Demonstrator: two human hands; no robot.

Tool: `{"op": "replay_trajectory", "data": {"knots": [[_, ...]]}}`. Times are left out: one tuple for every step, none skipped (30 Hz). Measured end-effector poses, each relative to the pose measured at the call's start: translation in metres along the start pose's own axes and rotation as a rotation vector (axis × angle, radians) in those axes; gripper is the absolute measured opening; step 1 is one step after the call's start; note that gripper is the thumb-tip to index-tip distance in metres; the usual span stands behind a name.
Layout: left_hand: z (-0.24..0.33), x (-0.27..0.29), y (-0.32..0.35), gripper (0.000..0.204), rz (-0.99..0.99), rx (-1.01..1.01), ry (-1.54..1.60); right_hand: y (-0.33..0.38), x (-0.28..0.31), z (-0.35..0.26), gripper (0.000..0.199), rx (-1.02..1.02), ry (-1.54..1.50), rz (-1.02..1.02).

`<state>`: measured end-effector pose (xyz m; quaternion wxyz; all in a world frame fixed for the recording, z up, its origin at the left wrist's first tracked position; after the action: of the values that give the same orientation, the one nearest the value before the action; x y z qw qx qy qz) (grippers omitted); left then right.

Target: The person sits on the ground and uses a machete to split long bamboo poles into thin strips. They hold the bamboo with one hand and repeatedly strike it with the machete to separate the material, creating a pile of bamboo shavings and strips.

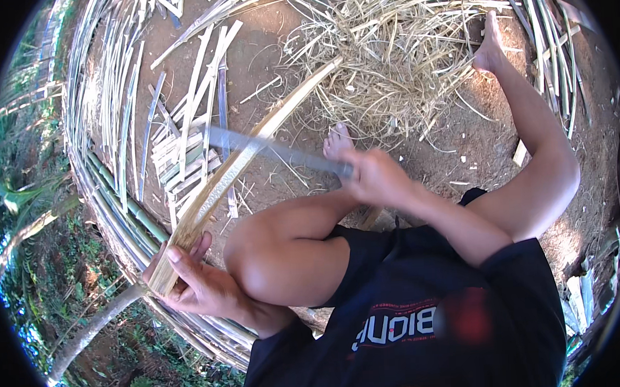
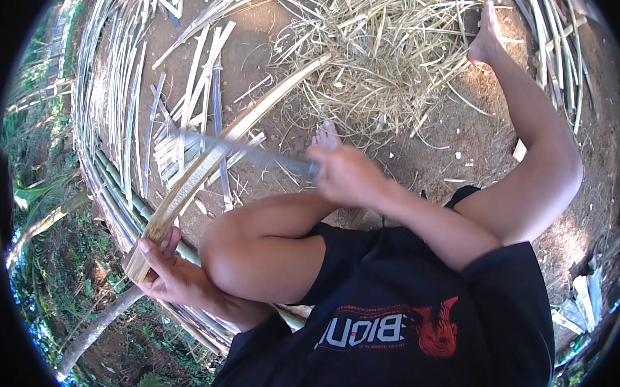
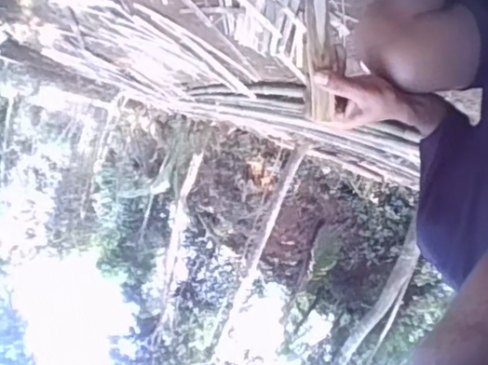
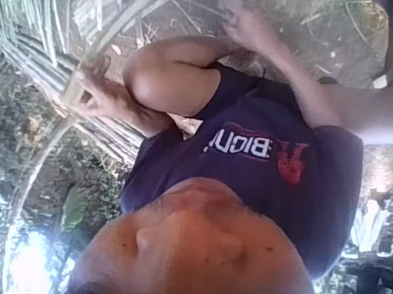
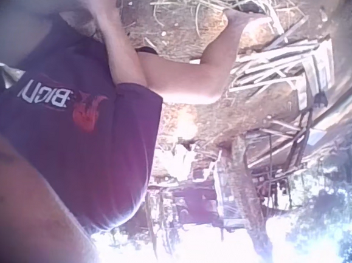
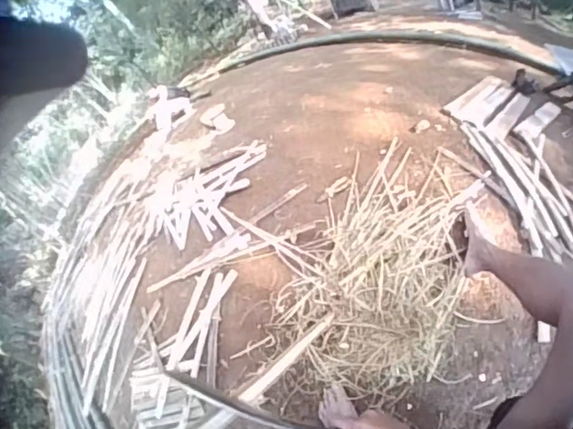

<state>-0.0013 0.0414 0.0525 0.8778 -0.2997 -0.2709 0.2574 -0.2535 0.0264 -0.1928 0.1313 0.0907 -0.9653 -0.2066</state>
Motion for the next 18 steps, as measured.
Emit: {"op": "replay_trajectory", "data": {"knots": [[0.006, -0.001, -0.001, 0.026, 0.007, -0.016, 0.014, -0.011, -0.002, 0.024, 0.029, -0.114, -0.064, -0.008], [0.012, -0.007, -0.003, 0.024, 0.020, -0.040, 0.035, -0.025, 0.009, 0.052, 0.020, -0.214, 0.007, 0.080], [0.010, -0.011, -0.003, 0.022, 0.032, -0.058, 0.056, -0.023, 0.009, 0.042, 0.018, -0.151, 0.004, 0.076], [0.005, -0.005, -0.001, 0.021, 0.021, -0.042, 0.066, -0.012, 0.010, 0.026, 0.016, -0.095, 0.000, 0.060], [-0.001, -0.002, -0.002, 0.022, 0.030, -0.043, 0.046, -0.006, 0.014, 0.010, 0.014, -0.038, -0.004, 0.043], [-0.001, 0.000, -0.004, 0.023, 0.036, -0.038, 0.027, -0.002, 0.011, -0.006, 0.015, -0.002, 0.095, -0.039], [0.000, -0.001, -0.004, 0.023, 0.042, -0.032, 0.008, -0.004, 0.009, 0.002, 0.016, -0.013, 0.079, -0.004], [0.008, -0.005, -0.002, 0.025, 0.017, -0.019, 0.023, -0.008, 0.001, 0.018, 0.016, -0.024, 0.065, 0.032], [0.008, -0.006, -0.002, 0.025, 0.030, -0.002, 0.030, -0.013, -0.001, 0.029, 0.017, -0.033, 0.047, 0.085], [0.007, -0.008, -0.002, 0.025, 0.048, 0.010, 0.035, -0.031, 0.009, 0.057, 0.018, -0.221, -0.029, 0.070], [0.007, -0.010, -0.002, 0.025, 0.066, 0.023, 0.041, -0.043, 0.022, 0.082, 0.019, -0.386, 0.009, 0.088], [0.008, -0.012, -0.003, 0.025, 0.041, 0.011, 0.045, -0.042, 0.024, 0.079, 0.019, -0.379, 0.028, 0.059], [0.012, -0.011, -0.004, 0.025, 0.015, -0.001, 0.048, -0.039, 0.025, 0.073, 0.019, -0.373, 0.047, 0.030], [0.012, -0.013, -0.005, 0.024, -0.011, -0.013, 0.051, -0.043, 0.023, 0.057, 0.019, -0.243, 0.078, 0.020], [0.010, -0.011, -0.003, 0.024, 0.009, -0.004, 0.037, -0.038, 0.018, 0.043, 0.019, -0.125, 0.111, 0.004], [0.007, -0.009, -0.003, 0.024, 0.030, 0.003, 0.023, -0.032, 0.012, 0.031, 0.019, -0.007, 0.144, -0.013], [0.003, -0.005, -0.003, 0.024, 0.051, 0.011, 0.008, -0.036, 0.008, 0.059, 0.019, -0.149, 0.088, -0.002], [-0.002, -0.008, -0.007, 0.025, 0.024, 0.036, 0.064, -0.053, 0.012, 0.092, 0.018, -0.272, 0.024, 0.042]]}}
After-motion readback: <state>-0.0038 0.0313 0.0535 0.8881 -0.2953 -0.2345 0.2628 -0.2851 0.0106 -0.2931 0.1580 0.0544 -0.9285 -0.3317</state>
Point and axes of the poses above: each hand's wrist, its own y-axis away from the middle knuckle, its own x-axis out of the back of the hand, z = x × y, the point moved 10 cm from there along -y, towards the middle knuckle, and after that the axes turned 14 degrees about -x, right-handed, at the moved point
